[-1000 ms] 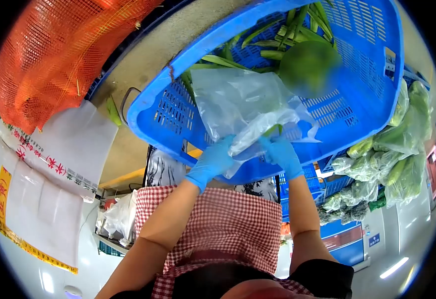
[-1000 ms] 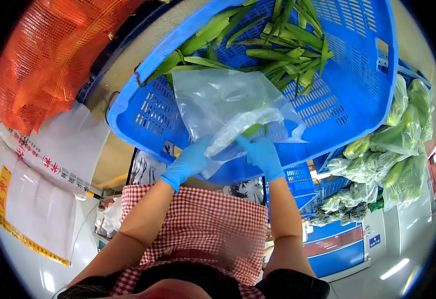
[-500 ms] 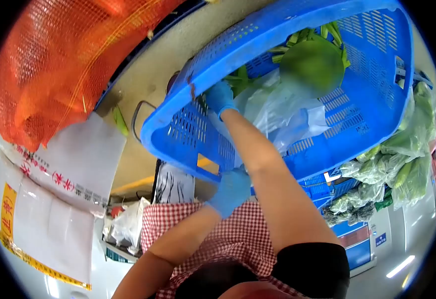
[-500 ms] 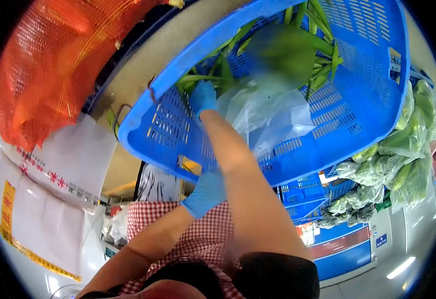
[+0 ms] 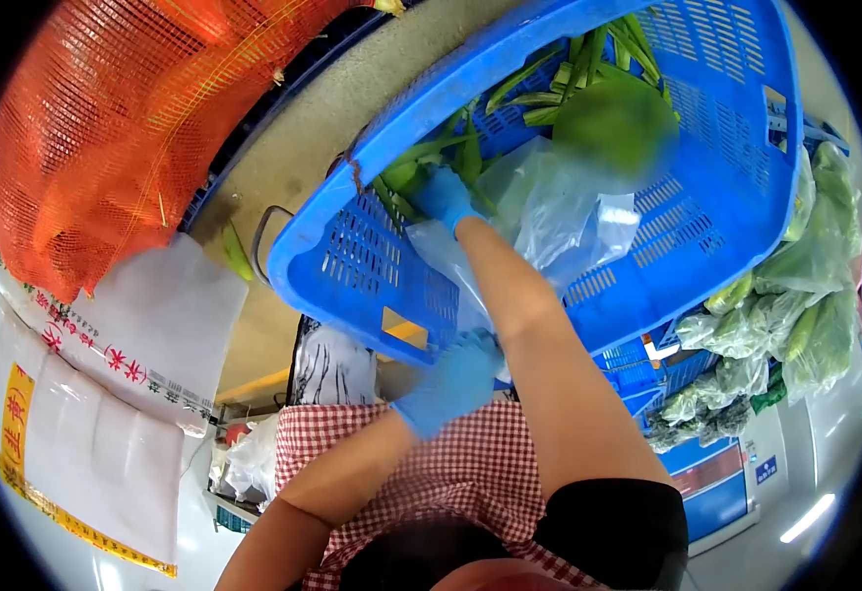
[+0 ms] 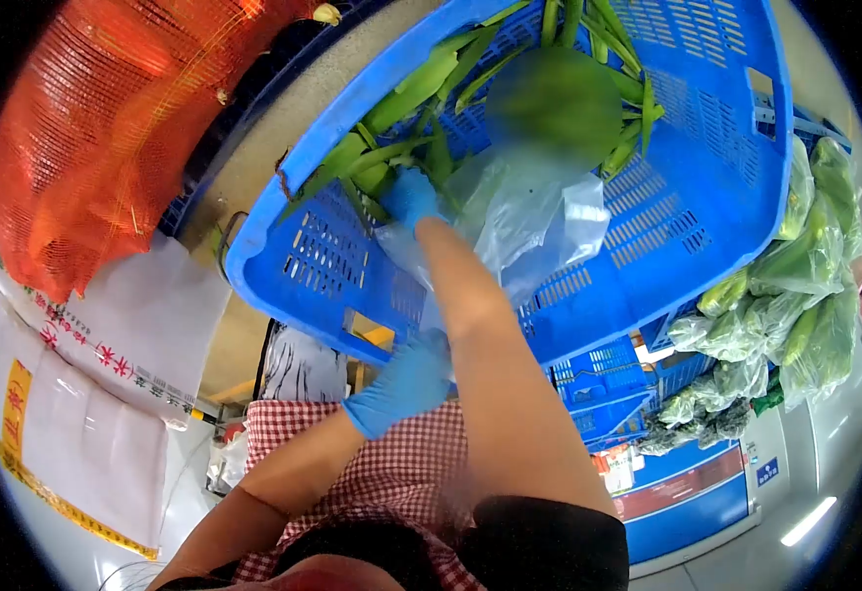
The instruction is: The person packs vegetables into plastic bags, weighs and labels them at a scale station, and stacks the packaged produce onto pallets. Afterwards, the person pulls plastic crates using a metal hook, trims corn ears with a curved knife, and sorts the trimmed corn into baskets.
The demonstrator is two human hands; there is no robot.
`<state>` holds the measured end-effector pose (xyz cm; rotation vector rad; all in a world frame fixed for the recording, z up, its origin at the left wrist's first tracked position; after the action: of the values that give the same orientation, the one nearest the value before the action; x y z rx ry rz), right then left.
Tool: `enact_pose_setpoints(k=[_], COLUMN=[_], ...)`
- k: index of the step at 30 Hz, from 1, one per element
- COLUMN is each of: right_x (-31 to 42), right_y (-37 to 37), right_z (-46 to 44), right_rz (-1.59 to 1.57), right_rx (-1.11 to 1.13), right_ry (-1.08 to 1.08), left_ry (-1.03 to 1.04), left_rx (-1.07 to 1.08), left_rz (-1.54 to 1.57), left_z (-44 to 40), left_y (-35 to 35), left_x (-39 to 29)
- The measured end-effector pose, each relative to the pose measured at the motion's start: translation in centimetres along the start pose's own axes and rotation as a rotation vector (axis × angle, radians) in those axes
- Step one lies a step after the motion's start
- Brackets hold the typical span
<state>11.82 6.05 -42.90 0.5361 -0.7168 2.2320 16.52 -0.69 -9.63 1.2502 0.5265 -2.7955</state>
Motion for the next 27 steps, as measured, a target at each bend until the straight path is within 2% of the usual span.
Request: enact_pose_setpoints(k=[2,3,5,7,9,10,11,12,13,14,16,18,19,20,22,24,25,26,27], right_x=[3.6,3.7,3.0,3.8,4.5,4.5,4.1,3.9,5.3,6.4,7.0,6.8,6.2,5.4,4.2,3.3,1.9,1.9,4.6], right_y=[-0.5,-0.3,0.4,-1.2,-2.8,-3.9,-5.2,-7.8,-11.9,-15.5,-22.1,-28.0,-30.9,-33.3,-36.6,-37.4,-37.0,-35.6,-34.6], right_z=[1.4,1.5,0.2,1.1,1.6,2.0,2.4,3.8,6.2,8.5,11.6,14.8,17.0,19.2,23.2,25.7,25.8,25.5,25.2], right_rz=[0.221,0.224,0.126,0.124,0.071,0.055,0.054,-0.057,-0.168,-0.281,-0.529,-0.863,-0.879,-0.896,-0.992,-1.19,-1.181,-1.028,-0.854], right_rx=[-0.262,-0.186,-0.089,0.045,0.136,0.179,0.131,0.151,0.168,0.183,0.063,-0.086,-0.168,-0.249,-0.304,-0.338,-0.408,-0.285,-0.147], right_ry=[-0.121,0.073,0.128,0.144,-0.011,-0.084,-0.181,-0.12,-0.058,0.004,0.016,-0.101,-0.128,-0.155,-0.292,-0.33,-0.267,-0.168,-0.239], left_ry=[0.167,0.216,0.062,-0.079,-0.17,-0.248,-0.327,-0.406,-0.457,-0.458,-0.465,-0.436,-0.421,-0.52,-0.26,-0.233,-0.218,-0.198,-0.18], left_rx=[-0.159,0.104,-0.329,-0.232,0.378,0.419,0.458,0.498,0.351,0.369,0.405,0.022,-0.177,-0.278,-0.247,-0.315,-0.349,-0.344,-0.339], left_rz=[0.265,0.284,0.63,0.715,0.524,0.664,0.804,0.945,1.289,1.277,1.243,1.495,1.611,1.735,1.846,1.91,1.941,1.94,1.937], left_z=[0.9,1.2,1.3,1.2,0.8,0.8,0.8,1.3,1.3,1.4,1.0,0.4,0.5,1.2,0.7,0.6,0.6,0.5,0.6], left_y=[0.9,5.1,5.1,5.8,4.7,4.6,4.6,4.6,3.2,2.6,1.1,-2.9,-4.5,-4.1,-5.4,-6.3,-6.7,-7.0,-7.2], left_x=[-1.8,-2.6,-1.5,-0.5,1.0,1.6,1.8,1.7,1.4,1.3,2.2,3.8,4.8,6.3,6.0,5.7,5.5,5.1,4.8])
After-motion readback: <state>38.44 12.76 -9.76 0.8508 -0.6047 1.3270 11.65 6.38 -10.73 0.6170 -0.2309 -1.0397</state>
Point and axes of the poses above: each hand's wrist, its own z-axis away from the middle knuckle, its own y-axis out of the palm, x = y × z, the point moved 10 cm from there along -z, towards the middle knuckle, and after that the axes turned 1 degree about x, right-handed, at the moved point
